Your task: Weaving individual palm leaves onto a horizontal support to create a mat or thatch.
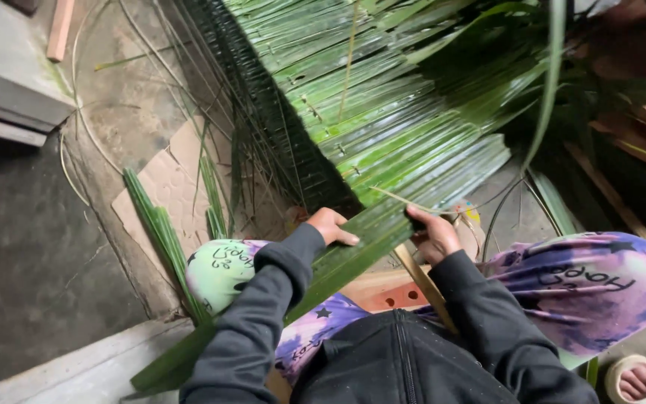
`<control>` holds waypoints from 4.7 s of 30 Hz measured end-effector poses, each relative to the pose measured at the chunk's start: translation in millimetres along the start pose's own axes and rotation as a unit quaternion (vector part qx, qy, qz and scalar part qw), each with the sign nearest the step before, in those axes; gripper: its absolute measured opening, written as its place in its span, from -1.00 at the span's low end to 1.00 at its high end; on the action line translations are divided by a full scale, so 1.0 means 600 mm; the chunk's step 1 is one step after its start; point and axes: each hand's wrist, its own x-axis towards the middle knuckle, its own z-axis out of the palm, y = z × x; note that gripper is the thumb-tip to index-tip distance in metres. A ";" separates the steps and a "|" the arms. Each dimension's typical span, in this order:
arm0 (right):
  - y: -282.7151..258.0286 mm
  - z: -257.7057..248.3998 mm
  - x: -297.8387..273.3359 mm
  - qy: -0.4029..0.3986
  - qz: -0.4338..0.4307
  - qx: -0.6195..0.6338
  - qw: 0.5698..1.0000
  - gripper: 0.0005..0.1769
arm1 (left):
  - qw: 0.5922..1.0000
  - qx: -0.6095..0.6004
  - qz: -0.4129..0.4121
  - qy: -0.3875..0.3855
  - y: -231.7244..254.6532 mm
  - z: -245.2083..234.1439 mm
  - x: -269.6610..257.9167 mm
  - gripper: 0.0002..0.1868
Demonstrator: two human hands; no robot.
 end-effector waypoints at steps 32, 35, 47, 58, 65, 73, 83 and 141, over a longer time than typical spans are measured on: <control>0.023 0.069 0.056 0.043 0.015 0.071 0.996 -0.28 | 0.852 -0.491 -0.004 0.180 0.042 -0.062 0.189 -0.28; 0.043 0.056 0.072 0.038 0.029 0.075 0.996 -0.26 | 0.892 -0.422 0.015 0.160 0.034 -0.053 0.125 -0.56; 0.014 0.089 0.033 0.044 0.050 0.094 0.993 -0.12 | 0.974 0.200 -0.043 0.094 0.076 -0.099 -0.002 -0.41; 0.066 0.073 0.114 0.028 0.028 0.036 0.999 -0.18 | 0.994 0.016 -0.051 0.093 -0.018 -0.050 0.012 -0.53; 0.079 0.080 0.126 0.029 0.023 0.040 0.999 -0.26 | 0.992 0.054 -0.064 0.092 0.017 -0.078 -0.004 -0.50; 0.099 0.072 0.146 0.035 0.025 0.014 0.999 -0.39 | 0.991 0.060 -0.074 0.093 0.019 -0.071 0.000 -0.46; 0.069 0.073 0.107 0.041 0.008 -0.012 0.999 -0.46 | 0.995 0.012 -0.063 0.082 0.017 -0.046 0.009 -0.42; 0.085 0.072 0.122 0.041 -0.048 -0.050 0.997 -0.52 | 0.962 0.018 -0.210 0.175 0.209 0.016 -0.069 -0.09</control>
